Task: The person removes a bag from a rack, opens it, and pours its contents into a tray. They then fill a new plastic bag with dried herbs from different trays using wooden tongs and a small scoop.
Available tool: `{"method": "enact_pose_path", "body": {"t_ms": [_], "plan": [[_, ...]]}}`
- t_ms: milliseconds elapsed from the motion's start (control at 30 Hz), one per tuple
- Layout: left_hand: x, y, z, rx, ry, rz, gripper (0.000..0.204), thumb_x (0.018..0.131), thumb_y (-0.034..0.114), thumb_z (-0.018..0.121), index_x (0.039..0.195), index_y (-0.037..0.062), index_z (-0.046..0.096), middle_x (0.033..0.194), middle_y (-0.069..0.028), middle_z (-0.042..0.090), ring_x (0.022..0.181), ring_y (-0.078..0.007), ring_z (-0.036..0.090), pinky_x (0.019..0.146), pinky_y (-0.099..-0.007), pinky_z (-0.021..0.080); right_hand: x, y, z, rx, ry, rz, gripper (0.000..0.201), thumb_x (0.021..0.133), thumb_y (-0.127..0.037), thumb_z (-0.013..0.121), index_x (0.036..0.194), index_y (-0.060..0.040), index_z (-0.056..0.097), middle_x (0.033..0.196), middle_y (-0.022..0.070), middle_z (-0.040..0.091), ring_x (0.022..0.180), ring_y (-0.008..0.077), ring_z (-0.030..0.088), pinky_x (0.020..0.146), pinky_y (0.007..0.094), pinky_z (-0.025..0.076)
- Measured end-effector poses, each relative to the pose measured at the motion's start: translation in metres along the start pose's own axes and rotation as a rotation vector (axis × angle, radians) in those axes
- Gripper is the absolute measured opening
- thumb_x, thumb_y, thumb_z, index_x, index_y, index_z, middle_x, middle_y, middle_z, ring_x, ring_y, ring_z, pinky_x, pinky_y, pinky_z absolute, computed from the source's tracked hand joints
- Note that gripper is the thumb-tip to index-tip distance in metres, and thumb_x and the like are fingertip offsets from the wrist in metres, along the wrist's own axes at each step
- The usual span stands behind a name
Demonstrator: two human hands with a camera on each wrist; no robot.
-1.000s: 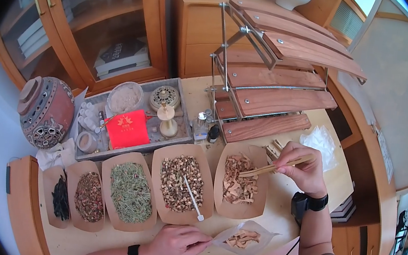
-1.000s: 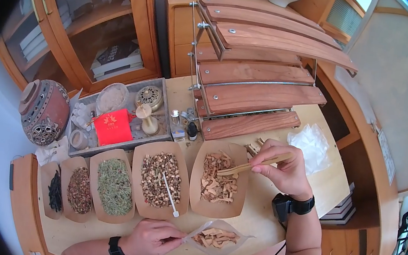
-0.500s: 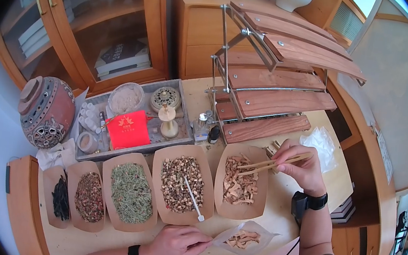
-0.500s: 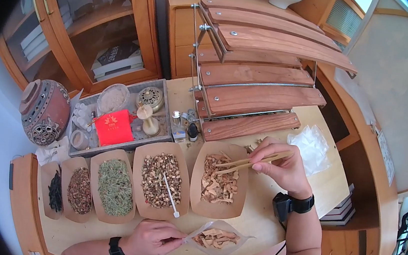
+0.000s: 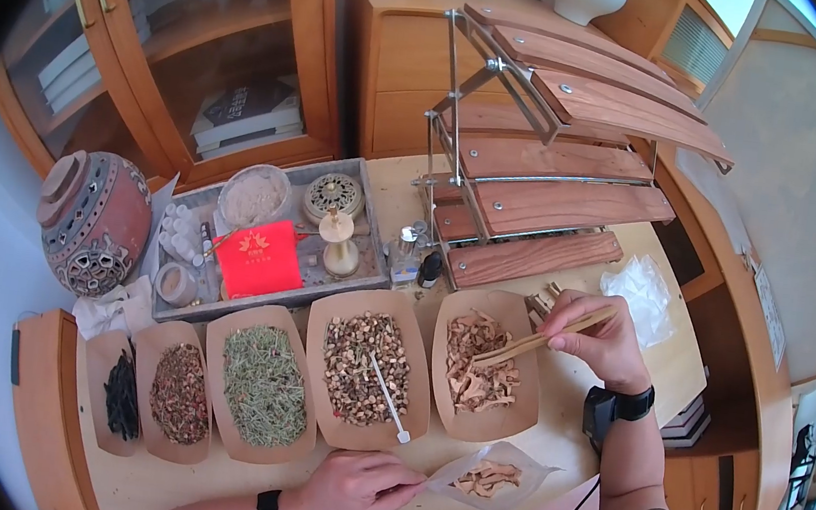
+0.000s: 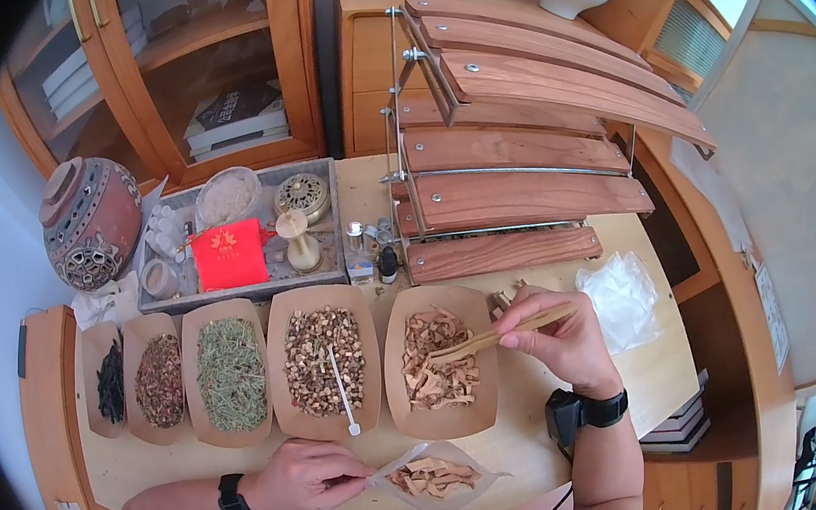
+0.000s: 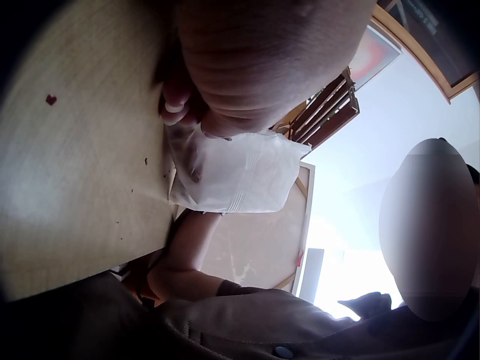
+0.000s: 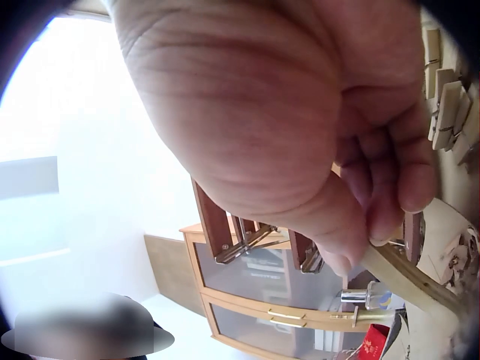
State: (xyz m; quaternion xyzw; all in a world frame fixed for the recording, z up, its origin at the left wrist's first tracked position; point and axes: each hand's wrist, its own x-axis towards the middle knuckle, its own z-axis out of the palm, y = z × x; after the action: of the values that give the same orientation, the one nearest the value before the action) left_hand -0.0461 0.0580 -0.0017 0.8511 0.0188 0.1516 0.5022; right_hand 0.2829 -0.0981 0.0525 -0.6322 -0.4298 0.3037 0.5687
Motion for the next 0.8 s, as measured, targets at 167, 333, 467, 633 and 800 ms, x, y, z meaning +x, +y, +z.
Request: {"method": "enact_pose_path", "body": {"t_ms": [167,333,467,633,800], "plan": [[0.0004,0.0008,0.0005,-0.013,-0.002,-0.013,0.010,0.087,0.010,0.080,0.096,0.0063,0.077,0.083,-0.0062,0.072,0.066,-0.0229,0.069,0.059,-0.0339,0.056,-0.0022,-0.0007,-0.0010,-0.006,-0.014,-0.004,0.012,0.081,0.001,0.085,0.091,0.0010,0.079,0.086,0.0061,0.071,0.080,0.0139,0.060,0.073,0.0276,0.046],[0.0003,-0.0001,-0.0002,-0.011,-0.004,-0.001,0.011,0.087,0.011,0.080,0.096,0.0062,0.077,0.083,-0.0063,0.072,0.065,-0.0228,0.068,0.059,-0.0342,0.056,-0.0033,-0.0007,-0.0037,-0.001,-0.035,-0.030,0.013,0.080,0.000,0.087,0.090,0.0007,0.079,0.084,0.0064,0.071,0.079,0.0144,0.061,0.073,0.0279,0.046],[-0.0001,0.0001,-0.0001,-0.012,-0.009,-0.009,0.011,0.087,0.011,0.080,0.096,0.0061,0.077,0.083,-0.0066,0.072,0.065,-0.0231,0.068,0.059,-0.0344,0.056,-0.0048,-0.0046,-0.0065,0.030,-0.074,-0.014,0.013,0.079,-0.001,0.088,0.088,0.0003,0.079,0.085,0.0064,0.071,0.082,0.0154,0.063,0.075,0.0289,0.047],[-0.0005,-0.0012,0.0004,0.002,-0.007,0.008,0.010,0.087,0.010,0.080,0.096,0.0058,0.076,0.083,-0.0069,0.072,0.065,-0.0234,0.068,0.059,-0.0344,0.056,-0.0043,-0.0086,-0.0052,-0.006,-0.117,0.000,0.014,0.078,-0.002,0.089,0.088,-0.0006,0.079,0.086,0.0063,0.071,0.083,0.0161,0.063,0.075,0.0295,0.047],[-0.0007,-0.0014,0.0006,-0.006,-0.005,0.006,0.010,0.087,0.010,0.080,0.096,0.0056,0.076,0.083,-0.0068,0.072,0.065,-0.0231,0.068,0.059,-0.0341,0.056,-0.0045,-0.0078,-0.0062,-0.038,-0.123,-0.019,0.014,0.078,-0.003,0.089,0.088,-0.0009,0.080,0.087,0.0067,0.071,0.084,0.0172,0.064,0.076,0.0300,0.048]]}}
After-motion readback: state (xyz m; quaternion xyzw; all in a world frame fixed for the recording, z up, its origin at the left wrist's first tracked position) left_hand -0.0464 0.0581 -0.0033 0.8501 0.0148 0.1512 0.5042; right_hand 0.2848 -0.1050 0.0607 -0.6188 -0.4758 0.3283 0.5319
